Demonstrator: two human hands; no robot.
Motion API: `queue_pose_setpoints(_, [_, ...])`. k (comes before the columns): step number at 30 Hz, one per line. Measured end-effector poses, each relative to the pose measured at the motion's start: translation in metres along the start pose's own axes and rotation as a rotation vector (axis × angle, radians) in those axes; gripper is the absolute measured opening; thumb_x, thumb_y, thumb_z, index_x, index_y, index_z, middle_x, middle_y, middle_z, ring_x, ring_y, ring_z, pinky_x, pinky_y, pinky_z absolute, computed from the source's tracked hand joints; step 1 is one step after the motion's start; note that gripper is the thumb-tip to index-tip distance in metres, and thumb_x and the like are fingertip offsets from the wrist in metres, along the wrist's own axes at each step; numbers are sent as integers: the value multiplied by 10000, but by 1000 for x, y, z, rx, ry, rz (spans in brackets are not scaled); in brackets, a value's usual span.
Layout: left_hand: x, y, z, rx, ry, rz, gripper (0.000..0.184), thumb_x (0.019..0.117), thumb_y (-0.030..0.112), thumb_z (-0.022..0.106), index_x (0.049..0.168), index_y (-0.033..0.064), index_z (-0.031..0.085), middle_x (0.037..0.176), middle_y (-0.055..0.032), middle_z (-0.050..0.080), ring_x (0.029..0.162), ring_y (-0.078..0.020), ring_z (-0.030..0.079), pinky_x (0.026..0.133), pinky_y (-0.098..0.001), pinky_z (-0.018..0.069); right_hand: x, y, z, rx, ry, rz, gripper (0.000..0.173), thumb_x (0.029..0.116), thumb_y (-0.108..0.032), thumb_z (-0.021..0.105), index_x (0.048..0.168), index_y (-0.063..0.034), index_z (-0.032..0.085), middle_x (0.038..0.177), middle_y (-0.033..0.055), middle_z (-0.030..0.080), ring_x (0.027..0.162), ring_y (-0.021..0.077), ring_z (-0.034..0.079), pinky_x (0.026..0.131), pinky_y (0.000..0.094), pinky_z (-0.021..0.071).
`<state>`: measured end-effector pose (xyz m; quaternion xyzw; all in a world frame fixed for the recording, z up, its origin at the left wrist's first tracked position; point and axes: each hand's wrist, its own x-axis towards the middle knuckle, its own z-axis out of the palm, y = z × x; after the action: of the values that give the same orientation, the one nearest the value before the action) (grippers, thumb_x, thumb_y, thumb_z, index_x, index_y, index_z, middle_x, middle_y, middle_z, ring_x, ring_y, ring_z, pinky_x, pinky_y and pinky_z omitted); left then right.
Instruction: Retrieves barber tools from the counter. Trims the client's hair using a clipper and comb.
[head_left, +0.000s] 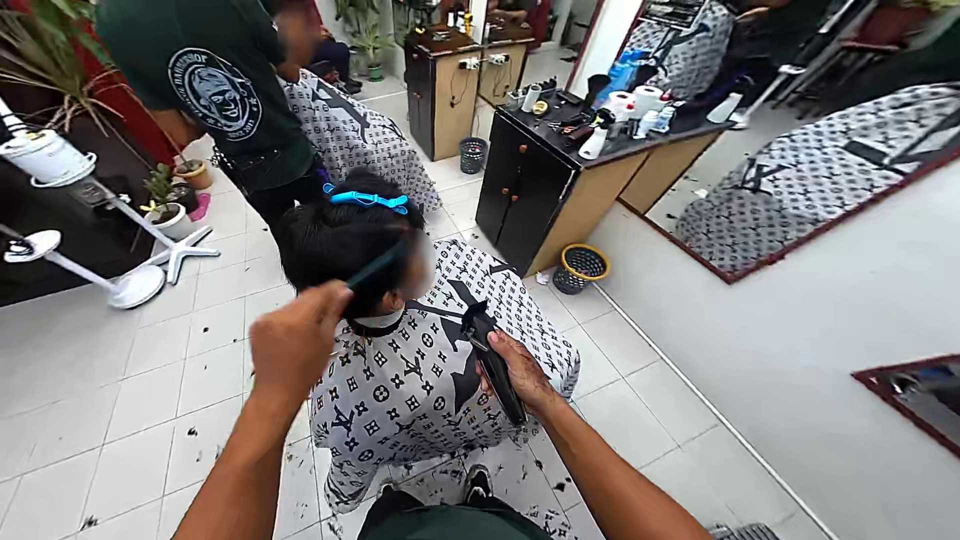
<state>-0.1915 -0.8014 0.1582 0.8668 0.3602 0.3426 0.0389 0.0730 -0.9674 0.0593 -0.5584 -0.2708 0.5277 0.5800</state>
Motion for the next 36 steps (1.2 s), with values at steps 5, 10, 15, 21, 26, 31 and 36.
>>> queue_pose_setpoints(5, [16, 10, 4, 20, -221, -70, 296, 1064, 251, 548, 1097, 34, 747, 932, -198, 743, 835, -418, 721, 719, -669, 532, 16, -23, 5, -81, -14, 1, 270, 1103, -236, 357, 1170, -32, 521, 719, 44, 649, 509, 129, 626, 479, 259, 559])
queue_pose_setpoints(10, [5, 7, 11, -14, -67, 157, 291, 1043, 261, 561, 1121, 84, 779, 949, -136, 769, 779, -341, 746, 632, -568, 568, 42, -61, 18, -398, -38, 31, 220, 1025, -183, 569, 1133, 8, 563, 811, 71, 639, 572, 139, 642, 545, 295, 587])
queue_pose_setpoints(15, [36, -9, -14, -103, 92, 79, 300, 1052, 223, 580, 1258, 55, 719, 1168, -178, 715, 1044, -331, 701, 895, -529, 552, 70, -81, 28, -758, -185, 24, 345, 939, -322, 744, 1055, -13, 645, 826, 81, 665, 671, 147, 655, 670, 335, 580])
queue_pose_setpoints(21, [40, 0, -11, 12, 75, 36, 277, 960, 180, 718, 1214, 72, 739, 1132, -191, 720, 1001, -382, 699, 832, -593, 531, 92, -89, 29, -897, -276, -16, 385, 924, -379, 760, 1005, -17, 653, 806, 81, 656, 698, 155, 636, 706, 370, 545])
queue_pose_setpoints(26, [37, 6, -9, 79, 57, 24, 253, 933, 148, 747, 1174, 68, 748, 1098, -184, 727, 949, -374, 709, 776, -586, 532, 95, -90, 36, -775, -327, -113, 354, 943, -312, 756, 1076, -6, 637, 808, 76, 657, 679, 121, 630, 686, 307, 549])
queue_pose_setpoints(31, [35, 12, -10, 109, 57, 1, 255, 935, 157, 750, 1177, 78, 748, 1094, -172, 730, 951, -366, 710, 764, -583, 533, 98, -93, 32, -880, -319, -101, 382, 928, -363, 767, 1022, -11, 653, 798, 79, 647, 680, 136, 616, 689, 342, 530])
queue_pose_setpoints(36, [31, 12, -1, 105, 41, -30, 255, 923, 147, 763, 1169, 83, 752, 1080, -176, 729, 927, -367, 711, 740, -591, 529, 93, -95, 43, -758, -341, -275, 364, 921, -272, 787, 1128, -13, 635, 831, 88, 675, 707, 140, 642, 702, 330, 552])
